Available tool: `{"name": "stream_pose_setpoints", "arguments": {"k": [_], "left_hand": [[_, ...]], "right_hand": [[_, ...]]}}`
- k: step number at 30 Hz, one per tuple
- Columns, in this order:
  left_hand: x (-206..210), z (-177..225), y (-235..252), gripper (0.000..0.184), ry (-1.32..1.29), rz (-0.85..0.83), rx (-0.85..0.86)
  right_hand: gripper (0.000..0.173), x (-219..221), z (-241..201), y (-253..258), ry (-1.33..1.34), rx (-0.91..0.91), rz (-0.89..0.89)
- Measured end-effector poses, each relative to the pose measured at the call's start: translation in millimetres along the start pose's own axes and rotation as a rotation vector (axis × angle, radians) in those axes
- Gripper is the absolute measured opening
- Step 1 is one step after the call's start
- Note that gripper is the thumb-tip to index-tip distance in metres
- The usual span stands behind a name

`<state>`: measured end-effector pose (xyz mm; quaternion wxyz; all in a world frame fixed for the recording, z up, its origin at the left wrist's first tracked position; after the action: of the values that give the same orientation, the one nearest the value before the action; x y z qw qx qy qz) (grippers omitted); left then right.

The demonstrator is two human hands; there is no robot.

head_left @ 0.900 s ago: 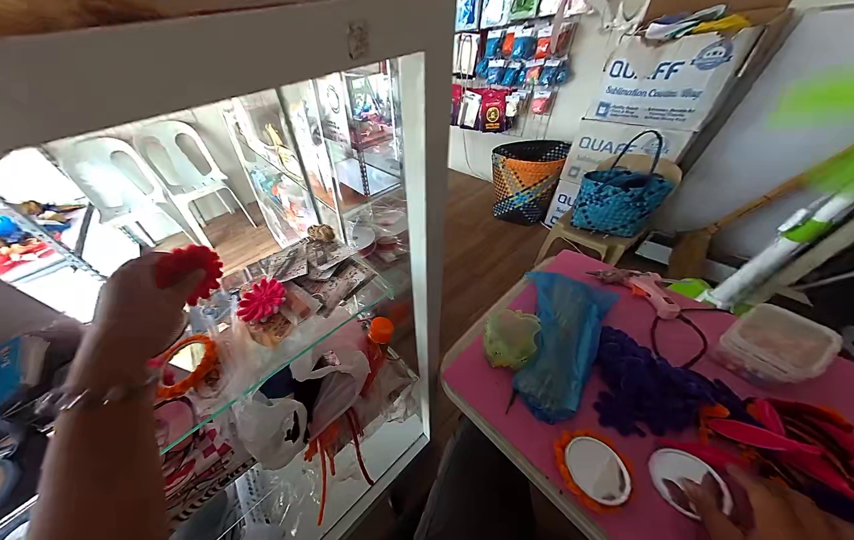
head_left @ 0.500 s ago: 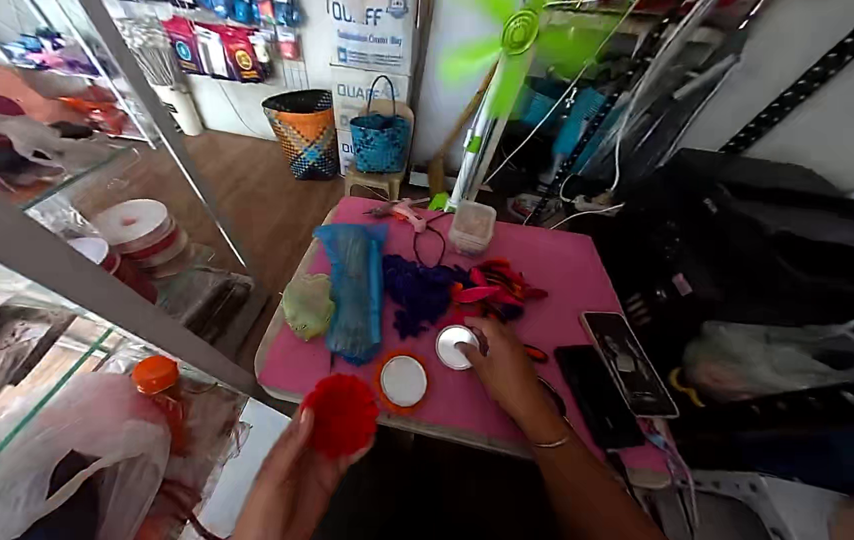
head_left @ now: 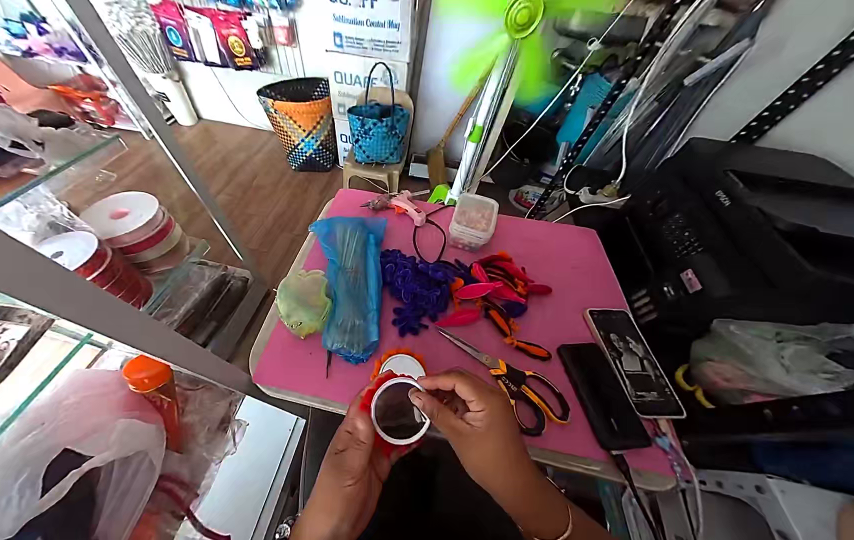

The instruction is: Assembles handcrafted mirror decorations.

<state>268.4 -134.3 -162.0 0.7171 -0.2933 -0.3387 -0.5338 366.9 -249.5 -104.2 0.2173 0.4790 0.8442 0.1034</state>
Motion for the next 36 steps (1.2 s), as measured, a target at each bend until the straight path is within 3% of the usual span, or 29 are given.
{"name": "stream_pose_setpoints", "arguments": {"k": [4,13,17,20,25,30,33,36], "left_hand": [[1,4,-2,0.046,0.127,0.126,0.014],[2,5,-4,0.031,0.136,0.117,-0.002],[2,8,-6,0.033,0.14,0.092,0.003],[2,12,-7,0.034,0.134,0.103,0.025],[4,14,-7,0.034,0.125,0.09,0.037],[8,17,-9,0.034,0.339,-0.002,0.106],[15,23,-8,0.039,0.543,-0.147,0.214],[22,33,-8,0.036,0.793,-0.282,0.369]], "right_hand": [[0.014,3,-2,-2,-0.038,-0.053,0.018],[0.021,6,-2,-7,0.001,-0.087,0.072],[0.031,5,5,-5,0.175,0.093,-0.041],[0.026,-4,10,-2,0.335,0.238,-0.1],[0.026,-7,9,-4,0.382,0.307,-0.137],[0.047,10,-1,-12,0.403,0.293,-0.272],[0.035,14,-2,-14,0.418,0.266,-0.301],[0.023,10,-9,-15,0.392,0.024,-0.281]]}}
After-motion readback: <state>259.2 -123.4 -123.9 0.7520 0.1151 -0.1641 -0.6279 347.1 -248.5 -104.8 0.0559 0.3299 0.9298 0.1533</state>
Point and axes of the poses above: each hand's wrist, its own y-axis towards the middle knuckle, its own x-axis out of the palm, z = x × y, the point moved 7 cm from there along y, towards the middle knuckle, and after that the axes turned 1 degree about -x, right-handed, at the moved point
